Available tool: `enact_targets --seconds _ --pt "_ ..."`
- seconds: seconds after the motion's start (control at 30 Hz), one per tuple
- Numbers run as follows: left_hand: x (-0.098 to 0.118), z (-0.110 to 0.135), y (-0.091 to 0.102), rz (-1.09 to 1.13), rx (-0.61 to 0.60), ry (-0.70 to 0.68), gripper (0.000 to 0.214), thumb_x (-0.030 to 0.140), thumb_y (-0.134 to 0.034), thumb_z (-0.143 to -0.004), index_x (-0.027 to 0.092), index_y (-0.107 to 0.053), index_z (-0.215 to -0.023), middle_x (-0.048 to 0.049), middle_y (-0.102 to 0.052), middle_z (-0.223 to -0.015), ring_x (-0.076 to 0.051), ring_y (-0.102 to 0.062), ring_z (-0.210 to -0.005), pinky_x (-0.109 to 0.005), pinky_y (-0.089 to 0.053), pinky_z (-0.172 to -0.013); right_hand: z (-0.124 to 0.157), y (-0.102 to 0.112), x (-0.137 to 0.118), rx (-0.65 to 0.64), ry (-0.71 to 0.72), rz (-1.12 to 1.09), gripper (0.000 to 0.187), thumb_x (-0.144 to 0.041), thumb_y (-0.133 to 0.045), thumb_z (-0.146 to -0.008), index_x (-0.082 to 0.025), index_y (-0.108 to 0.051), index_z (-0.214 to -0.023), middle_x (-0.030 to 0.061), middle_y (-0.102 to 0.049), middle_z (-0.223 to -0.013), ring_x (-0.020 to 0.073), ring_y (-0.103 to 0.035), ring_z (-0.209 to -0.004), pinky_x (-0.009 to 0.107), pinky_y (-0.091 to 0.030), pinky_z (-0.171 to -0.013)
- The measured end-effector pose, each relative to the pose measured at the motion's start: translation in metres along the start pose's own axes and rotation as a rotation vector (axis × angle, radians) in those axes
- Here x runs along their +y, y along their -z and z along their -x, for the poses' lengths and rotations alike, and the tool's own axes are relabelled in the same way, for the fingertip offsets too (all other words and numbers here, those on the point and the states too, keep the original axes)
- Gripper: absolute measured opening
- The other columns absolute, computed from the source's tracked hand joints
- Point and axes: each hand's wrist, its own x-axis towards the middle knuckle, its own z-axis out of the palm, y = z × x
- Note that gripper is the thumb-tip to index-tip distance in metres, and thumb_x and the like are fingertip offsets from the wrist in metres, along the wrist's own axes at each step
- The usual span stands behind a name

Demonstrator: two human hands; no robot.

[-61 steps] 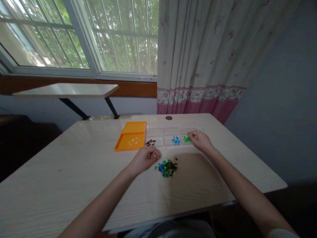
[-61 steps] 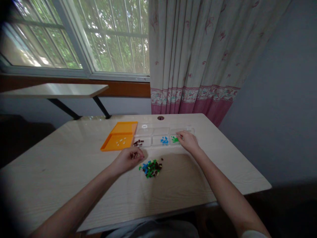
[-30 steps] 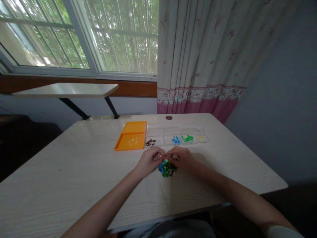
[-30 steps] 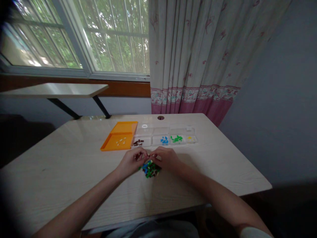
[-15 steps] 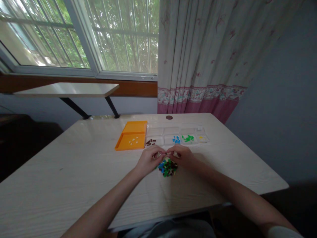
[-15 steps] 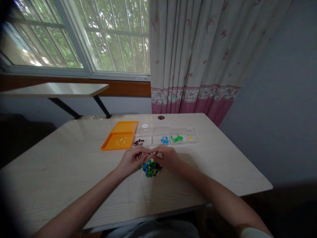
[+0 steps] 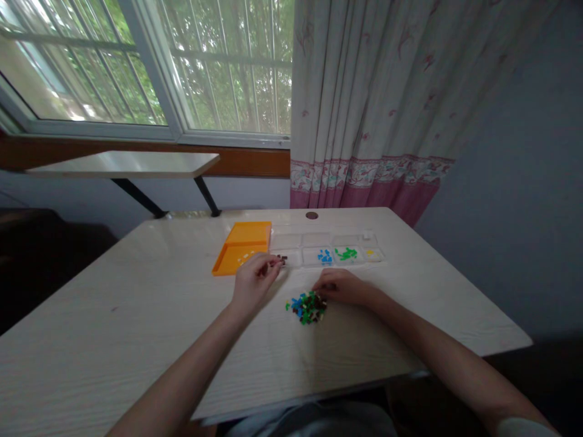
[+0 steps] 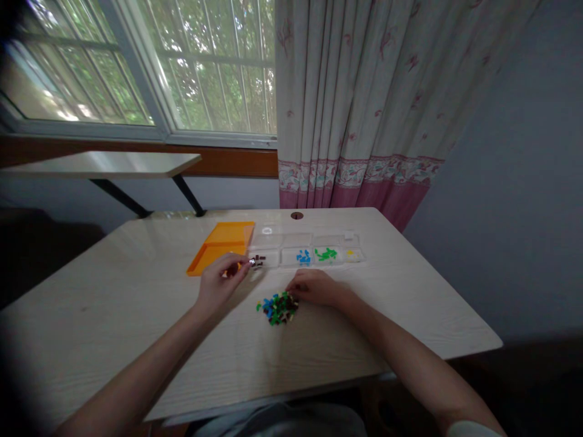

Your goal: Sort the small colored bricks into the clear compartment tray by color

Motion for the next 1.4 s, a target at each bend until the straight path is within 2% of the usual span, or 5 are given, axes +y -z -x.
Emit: enact_targets --seconds 0.4,0.73,0.9,1.17,1.4 --pt "0.001 -0.001 0.000 -0.004 0.008 -0.015 0.016 0.029 -0.053 -0.079 0.016 -0.062 -0.080 -0.0020 -0.060 -0.072 -0.009 -0.046 -0.055 -0.020 -0.038 -0.054 0.001 0.000 -0.001 -0.006 -0.002 0.005 0.016 -0.023 -0.054 -0.081 -0.019 -0.067 -0.089 0.0027 -0.063 -0.079 0.0109 -0.058 -0.071 0.020 -0.044 -0.066" --pt "-0.032 -0.003 -0.016 -0.233 -0.006 0.148 0.017 0.030 -0.052 -0.078 0.017 -0.064 -0.079 -0.0026 -0.063 -0.074 -0.014 -0.053 -0.064 -0.023 -0.039 -0.060 0.000 -0.001 0.000 0.001 -0.004 0.019 0.014 -0.020 -0.053 -0.079 -0.018 -0.065 -0.085 0.0024 -0.062 -0.076 0.0110 -0.056 -0.067 0.020 -0.043 -0.063" --pt "-0.038 -0.004 -0.019 -0.276 -0.015 0.150 0.023 0.030 -0.047 -0.081 0.017 -0.064 -0.090 -0.0039 -0.064 -0.079 -0.014 -0.054 -0.065 -0.024 -0.040 -0.061 -0.001 -0.004 0.001 0.108 -0.057 -0.035 0.012 -0.021 -0.055 -0.076 -0.016 -0.063 -0.082 0.0006 -0.060 -0.066 0.0084 -0.048 -0.054 0.019 -0.038 -0.054" --pt "-0.013 0.007 -0.025 -0.061 -0.260 -0.085 0.016 0.019 -0.049 -0.080 0.018 -0.063 -0.087 -0.0026 -0.062 -0.076 -0.011 -0.054 -0.067 -0.021 -0.042 -0.061 -0.006 -0.010 -0.002 0.249 -0.335 -0.335 0.015 -0.030 -0.061 -0.071 -0.015 -0.060 -0.075 -0.0078 -0.038 -0.045 0.0041 -0.028 -0.039 0.017 -0.021 -0.038" --pt "0.010 0.016 -0.028 0.004 -0.383 -0.200 0.017 0.017 -0.047 -0.082 0.018 -0.062 -0.088 -0.0026 -0.062 -0.079 -0.011 -0.055 -0.074 -0.021 -0.042 -0.067 -0.011 -0.015 -0.004 0.225 -0.418 -0.556 0.026 -0.039 -0.065 -0.066 -0.015 -0.061 -0.074 -0.0076 -0.037 -0.046 0.0045 -0.029 -0.041 0.017 -0.019 -0.038"
